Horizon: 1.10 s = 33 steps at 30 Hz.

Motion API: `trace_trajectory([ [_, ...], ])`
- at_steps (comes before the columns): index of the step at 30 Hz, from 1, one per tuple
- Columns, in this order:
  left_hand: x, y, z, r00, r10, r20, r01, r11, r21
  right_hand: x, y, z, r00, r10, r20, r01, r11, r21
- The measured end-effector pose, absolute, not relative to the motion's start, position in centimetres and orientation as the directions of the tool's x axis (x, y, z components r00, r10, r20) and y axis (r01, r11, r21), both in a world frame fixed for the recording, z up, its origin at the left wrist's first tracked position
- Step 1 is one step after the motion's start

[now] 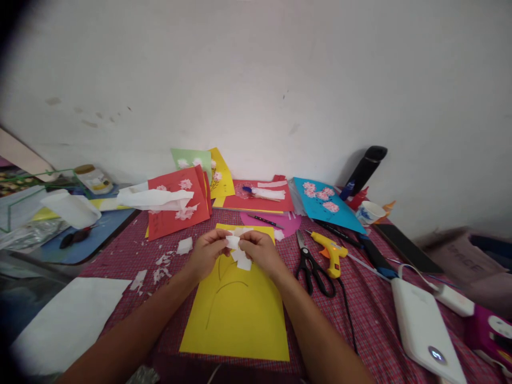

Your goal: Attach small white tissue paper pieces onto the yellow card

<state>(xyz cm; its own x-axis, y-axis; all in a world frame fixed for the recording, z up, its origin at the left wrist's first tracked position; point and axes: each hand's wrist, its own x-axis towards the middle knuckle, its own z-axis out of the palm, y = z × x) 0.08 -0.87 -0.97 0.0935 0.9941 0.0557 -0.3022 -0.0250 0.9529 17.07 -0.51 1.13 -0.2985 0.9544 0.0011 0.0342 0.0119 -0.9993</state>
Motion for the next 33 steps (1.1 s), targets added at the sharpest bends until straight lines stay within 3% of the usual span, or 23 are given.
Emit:
trace_trajectory([
  [15, 0.3, -1.26, -0.46, 0.15, 0.985, 0.086, -0.159, -0.062, 0.985, 17.04, -0.42, 0.64, -0.285, 0.957, 0.059, 0.109, 0.093, -0.99],
  [22, 0.31, -1.17, -0.31, 0.13, 0.988, 0.081, -0.107, -0.067, 0.992, 17.07, -0.46, 0.66, -0.295, 0.952, 0.081, 0.034, 0.095, -0.995],
  [33, 0.31, -1.22, -0.29, 0.135, 0.986, 0.094, -0.099, -0.081, 0.992, 17.14, -0.53, 0.95, -0.291, 0.953, 0.084, 0.043, 0.101, -0.994],
])
